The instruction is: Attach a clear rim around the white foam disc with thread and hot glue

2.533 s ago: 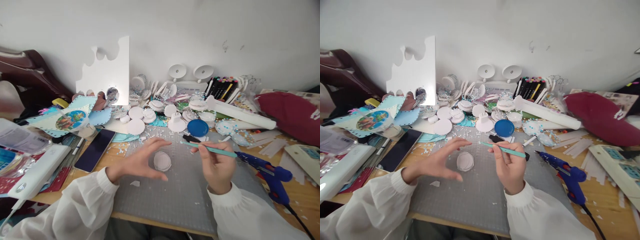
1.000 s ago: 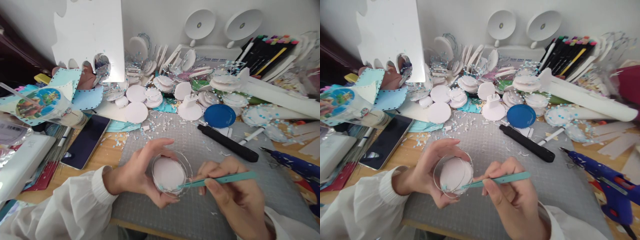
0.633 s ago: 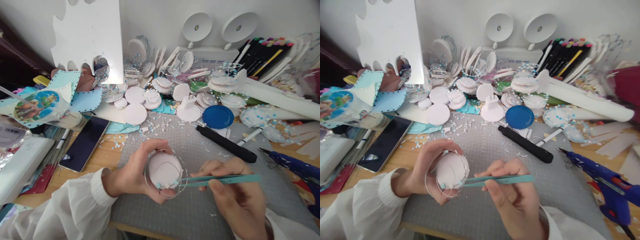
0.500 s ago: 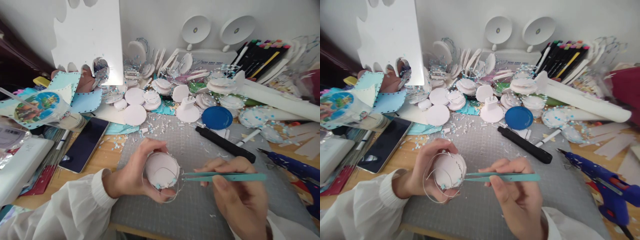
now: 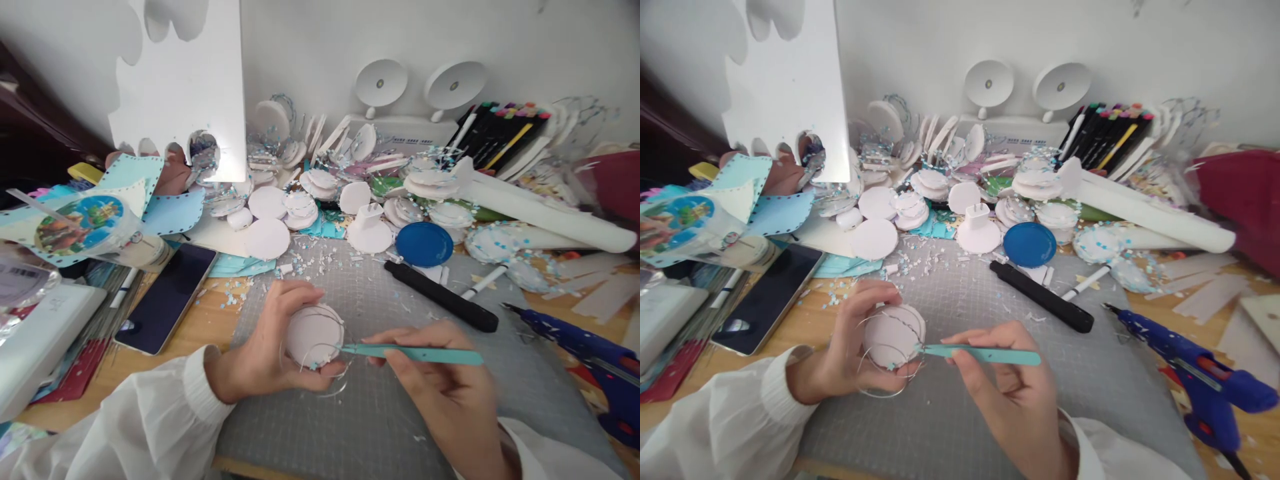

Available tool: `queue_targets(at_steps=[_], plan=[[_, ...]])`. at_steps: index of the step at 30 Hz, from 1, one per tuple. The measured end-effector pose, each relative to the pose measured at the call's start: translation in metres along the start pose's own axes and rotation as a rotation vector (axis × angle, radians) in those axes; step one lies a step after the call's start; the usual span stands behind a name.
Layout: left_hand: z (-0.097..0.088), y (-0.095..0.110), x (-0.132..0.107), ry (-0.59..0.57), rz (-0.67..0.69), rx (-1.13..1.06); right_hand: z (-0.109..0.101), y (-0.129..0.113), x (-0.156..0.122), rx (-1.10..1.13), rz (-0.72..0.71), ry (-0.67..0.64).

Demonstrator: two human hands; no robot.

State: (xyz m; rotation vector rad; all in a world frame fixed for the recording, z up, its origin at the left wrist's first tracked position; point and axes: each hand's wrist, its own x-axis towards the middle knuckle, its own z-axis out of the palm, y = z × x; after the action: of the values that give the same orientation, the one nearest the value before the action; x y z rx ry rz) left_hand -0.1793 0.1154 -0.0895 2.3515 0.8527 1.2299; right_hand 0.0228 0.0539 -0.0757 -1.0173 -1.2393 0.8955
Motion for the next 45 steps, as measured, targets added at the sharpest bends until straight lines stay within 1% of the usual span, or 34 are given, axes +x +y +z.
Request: queue_targets(at_steps=[7, 10, 13, 17, 20, 24, 28, 30, 32, 34, 36, 38, 40, 42, 45], plan=[[0.002, -0.002, -0.004, -0.009, 0.003, 0.024, 0.001, 0.001, 0.0, -0.165, -0.021, 0.039], [0.002, -0.001, -0.004, -0.013, 0.002, 0.018, 0.002, 0.003, -0.001, -0.143, 0.025, 0.054], [0.001, -0.001, -0.003, -0.006, 0.016, 0.002, 0.004, 0.006, 0.002, 0.016, 0.129, 0.048], [0.0, 0.0, -0.001, 0.001, 0.021, -0.043, 0.005, 0.01, 0.006, 0.226, 0.31, -0.006], [0.001, 0.001, -0.001, -0.008, -0.024, -0.104, 0.004, 0.011, 0.007, 0.308, 0.45, -0.029], [0.003, 0.0, -0.002, -0.034, -0.097, -0.181, 0.002, 0.007, 0.007, 0.372, 0.555, -0.027], [0.003, 0.0, -0.004, -0.057, -0.152, -0.265, 0.002, 0.004, 0.007, 0.42, 0.587, -0.052], [0.003, 0.0, -0.005, -0.072, -0.205, -0.327, 0.001, 0.006, 0.008, 0.442, 0.607, -0.072], [0.003, 0.0, -0.005, -0.082, -0.261, -0.401, -0.001, 0.009, 0.011, 0.466, 0.617, -0.062], [0.003, 0.0, -0.005, -0.081, -0.294, -0.486, -0.006, 0.014, 0.015, 0.492, 0.6, 0.001], [0.003, -0.001, -0.005, -0.083, -0.293, -0.572, -0.012, 0.018, 0.02, 0.519, 0.542, 0.097], [0.002, -0.002, -0.005, -0.124, -0.264, -0.612, -0.017, 0.02, 0.025, 0.532, 0.456, 0.171], [0.001, -0.002, -0.006, -0.226, -0.231, -0.586, -0.02, 0.019, 0.027, 0.535, 0.391, 0.189], [-0.001, -0.001, -0.005, -0.38, -0.201, -0.526, -0.021, 0.016, 0.028, 0.529, 0.364, 0.147], [-0.003, 0.002, -0.002, -0.621, -0.185, -0.421, -0.02, 0.013, 0.026, 0.528, 0.34, 0.043]])
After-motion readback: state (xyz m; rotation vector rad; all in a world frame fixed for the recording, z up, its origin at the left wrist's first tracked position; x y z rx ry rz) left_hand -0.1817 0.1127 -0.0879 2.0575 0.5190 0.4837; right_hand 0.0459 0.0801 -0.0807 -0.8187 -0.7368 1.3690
